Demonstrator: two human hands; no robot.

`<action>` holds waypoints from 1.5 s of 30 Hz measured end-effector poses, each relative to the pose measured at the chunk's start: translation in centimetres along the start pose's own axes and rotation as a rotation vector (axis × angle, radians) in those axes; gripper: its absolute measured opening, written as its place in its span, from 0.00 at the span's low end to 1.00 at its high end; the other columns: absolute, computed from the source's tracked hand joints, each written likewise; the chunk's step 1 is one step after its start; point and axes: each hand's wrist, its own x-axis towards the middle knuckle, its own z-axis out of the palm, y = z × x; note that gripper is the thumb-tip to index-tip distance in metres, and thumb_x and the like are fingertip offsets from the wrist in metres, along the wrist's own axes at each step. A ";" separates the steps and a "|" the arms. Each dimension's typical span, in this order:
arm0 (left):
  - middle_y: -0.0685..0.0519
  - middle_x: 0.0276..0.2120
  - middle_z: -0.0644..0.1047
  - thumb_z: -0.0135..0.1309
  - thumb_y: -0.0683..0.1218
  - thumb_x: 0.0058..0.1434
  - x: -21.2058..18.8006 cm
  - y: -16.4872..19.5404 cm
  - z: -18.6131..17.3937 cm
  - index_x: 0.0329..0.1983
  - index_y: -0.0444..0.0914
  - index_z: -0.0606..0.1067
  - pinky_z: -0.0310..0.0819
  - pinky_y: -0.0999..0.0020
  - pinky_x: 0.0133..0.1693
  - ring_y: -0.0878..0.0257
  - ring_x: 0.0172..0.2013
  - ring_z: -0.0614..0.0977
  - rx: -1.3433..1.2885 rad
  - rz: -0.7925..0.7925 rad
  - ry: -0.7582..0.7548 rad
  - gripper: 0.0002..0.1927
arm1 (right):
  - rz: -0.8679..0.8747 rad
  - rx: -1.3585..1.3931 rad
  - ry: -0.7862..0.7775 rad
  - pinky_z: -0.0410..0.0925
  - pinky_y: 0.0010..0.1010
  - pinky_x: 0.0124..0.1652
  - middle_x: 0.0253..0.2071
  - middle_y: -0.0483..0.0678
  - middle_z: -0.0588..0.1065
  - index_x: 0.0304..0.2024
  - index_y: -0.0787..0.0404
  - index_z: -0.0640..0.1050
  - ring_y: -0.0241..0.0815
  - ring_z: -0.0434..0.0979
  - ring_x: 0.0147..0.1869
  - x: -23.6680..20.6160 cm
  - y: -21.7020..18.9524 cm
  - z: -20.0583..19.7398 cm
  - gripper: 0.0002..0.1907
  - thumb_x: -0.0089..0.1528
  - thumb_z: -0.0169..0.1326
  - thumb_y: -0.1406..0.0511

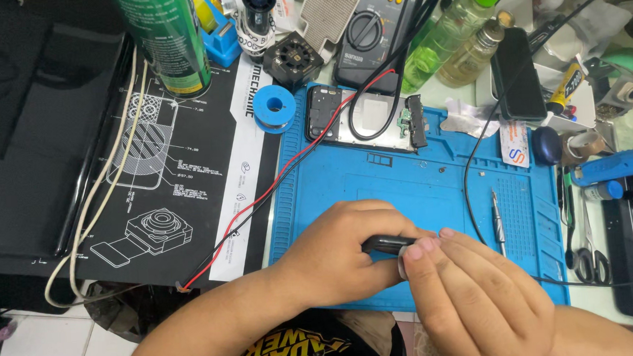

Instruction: The person uses a metal prying tool to separate the back cover from a black smartphone. They work the tool along the edges to release the clips and then lift the back cover off, exposing the internal components.

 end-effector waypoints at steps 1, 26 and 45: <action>0.51 0.39 0.82 0.65 0.45 0.57 0.0 0.0 0.0 0.46 0.41 0.80 0.80 0.67 0.43 0.57 0.41 0.85 -0.006 -0.012 -0.002 0.14 | 0.029 -0.022 -0.005 0.78 0.42 0.44 0.37 0.58 0.79 0.44 0.75 0.77 0.52 0.83 0.42 0.2 -0.4 0.0 0.12 0.58 0.57 0.76; 0.51 0.36 0.82 0.66 0.47 0.56 -0.2 0.0 -0.2 0.41 0.39 0.80 0.79 0.66 0.41 0.57 0.38 0.86 0.016 -0.007 0.059 0.12 | 0.541 0.521 -0.155 0.72 0.31 0.39 0.36 0.48 0.80 0.38 0.62 0.78 0.44 0.83 0.40 0.9 0.8 -1.7 0.09 0.56 0.61 0.72; 0.48 0.34 0.81 0.66 0.49 0.56 0.5 0.1 0.7 0.42 0.38 0.79 0.78 0.63 0.38 0.53 0.36 0.84 0.038 0.021 0.004 0.14 | 0.690 0.503 -0.289 0.74 0.27 0.37 0.36 0.46 0.82 0.41 0.59 0.82 0.39 0.84 0.38 0.6 1.5 -3.0 0.09 0.57 0.63 0.69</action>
